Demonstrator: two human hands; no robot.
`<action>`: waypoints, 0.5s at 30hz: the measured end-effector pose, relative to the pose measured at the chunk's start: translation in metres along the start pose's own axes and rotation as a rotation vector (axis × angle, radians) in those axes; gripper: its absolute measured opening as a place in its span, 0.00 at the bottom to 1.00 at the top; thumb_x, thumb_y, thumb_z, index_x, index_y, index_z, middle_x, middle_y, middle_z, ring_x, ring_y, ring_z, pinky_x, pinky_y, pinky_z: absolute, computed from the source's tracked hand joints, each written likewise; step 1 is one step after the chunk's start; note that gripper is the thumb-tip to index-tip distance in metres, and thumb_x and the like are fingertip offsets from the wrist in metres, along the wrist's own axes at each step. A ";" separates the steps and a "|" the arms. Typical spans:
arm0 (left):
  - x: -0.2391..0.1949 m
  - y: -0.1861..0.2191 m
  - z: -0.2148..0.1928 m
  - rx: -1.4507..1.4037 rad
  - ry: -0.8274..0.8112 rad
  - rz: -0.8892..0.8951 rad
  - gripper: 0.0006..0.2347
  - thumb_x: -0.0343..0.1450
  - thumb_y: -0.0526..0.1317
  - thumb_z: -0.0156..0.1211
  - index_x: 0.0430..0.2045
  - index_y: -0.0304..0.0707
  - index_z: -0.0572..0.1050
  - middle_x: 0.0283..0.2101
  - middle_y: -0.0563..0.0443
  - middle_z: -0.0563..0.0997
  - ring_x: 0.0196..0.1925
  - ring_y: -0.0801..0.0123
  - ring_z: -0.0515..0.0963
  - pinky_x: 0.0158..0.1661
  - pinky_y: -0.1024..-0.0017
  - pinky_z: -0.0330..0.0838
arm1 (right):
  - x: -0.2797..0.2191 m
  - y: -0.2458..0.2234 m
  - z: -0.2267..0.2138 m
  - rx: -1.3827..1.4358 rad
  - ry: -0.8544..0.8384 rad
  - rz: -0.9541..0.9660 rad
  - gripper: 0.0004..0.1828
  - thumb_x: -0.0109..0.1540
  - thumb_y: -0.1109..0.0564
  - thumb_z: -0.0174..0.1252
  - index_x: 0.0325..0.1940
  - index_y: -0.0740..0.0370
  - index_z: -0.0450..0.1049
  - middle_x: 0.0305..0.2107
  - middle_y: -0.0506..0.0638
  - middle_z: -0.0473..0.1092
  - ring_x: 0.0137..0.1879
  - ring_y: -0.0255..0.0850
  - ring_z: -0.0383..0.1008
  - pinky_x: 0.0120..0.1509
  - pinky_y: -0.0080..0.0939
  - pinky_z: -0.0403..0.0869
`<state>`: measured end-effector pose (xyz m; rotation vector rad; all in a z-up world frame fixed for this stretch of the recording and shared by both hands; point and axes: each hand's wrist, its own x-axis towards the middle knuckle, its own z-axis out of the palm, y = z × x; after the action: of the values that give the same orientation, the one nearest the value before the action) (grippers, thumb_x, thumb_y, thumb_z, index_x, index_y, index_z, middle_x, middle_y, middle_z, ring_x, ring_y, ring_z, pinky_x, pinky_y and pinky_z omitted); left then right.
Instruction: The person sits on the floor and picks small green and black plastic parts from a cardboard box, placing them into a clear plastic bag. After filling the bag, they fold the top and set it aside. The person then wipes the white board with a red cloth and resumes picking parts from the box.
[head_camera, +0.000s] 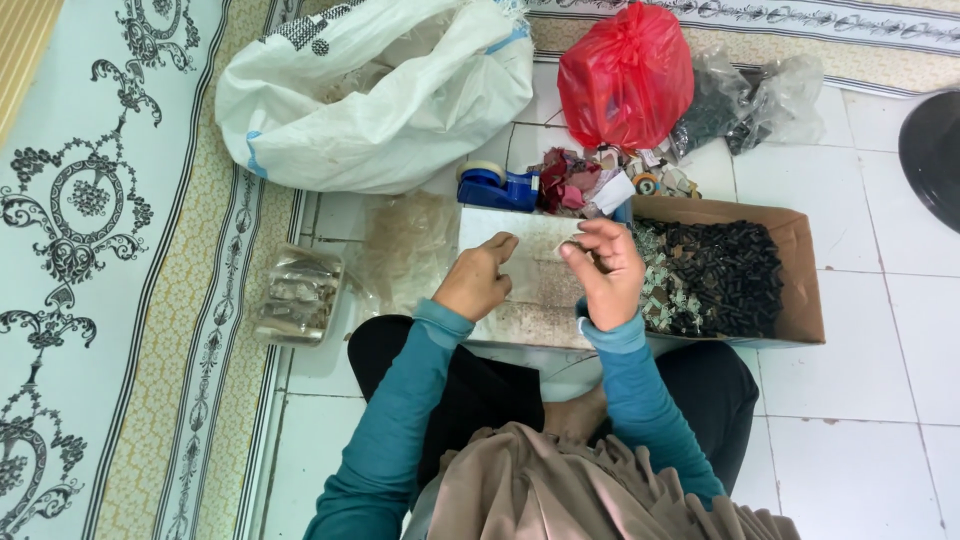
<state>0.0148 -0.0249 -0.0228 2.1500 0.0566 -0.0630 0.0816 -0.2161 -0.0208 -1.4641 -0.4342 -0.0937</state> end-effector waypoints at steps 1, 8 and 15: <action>-0.003 0.008 -0.004 0.001 -0.001 0.004 0.25 0.68 0.27 0.57 0.64 0.22 0.66 0.67 0.25 0.66 0.68 0.44 0.69 0.62 0.57 0.70 | 0.000 -0.011 0.009 -0.001 0.003 -0.003 0.20 0.58 0.66 0.70 0.52 0.64 0.73 0.31 0.55 0.79 0.36 0.35 0.76 0.43 0.35 0.79; -0.007 0.025 -0.020 -0.031 0.036 0.036 0.25 0.69 0.27 0.56 0.64 0.21 0.66 0.66 0.23 0.67 0.66 0.41 0.71 0.61 0.55 0.72 | -0.003 0.000 0.015 -0.433 -0.156 -0.264 0.16 0.56 0.60 0.74 0.48 0.54 0.82 0.33 0.48 0.79 0.38 0.40 0.76 0.46 0.40 0.77; -0.046 0.109 -0.068 -0.197 0.187 0.066 0.25 0.68 0.26 0.55 0.64 0.27 0.66 0.68 0.25 0.65 0.69 0.35 0.66 0.57 0.51 0.73 | -0.007 -0.025 -0.043 -0.390 -0.051 -0.183 0.12 0.64 0.68 0.64 0.51 0.61 0.81 0.33 0.56 0.77 0.38 0.45 0.76 0.49 0.46 0.75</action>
<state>-0.0226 -0.0289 0.1085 1.9541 0.0967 0.1754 0.0766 -0.2621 -0.0013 -1.8087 -0.6165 -0.3013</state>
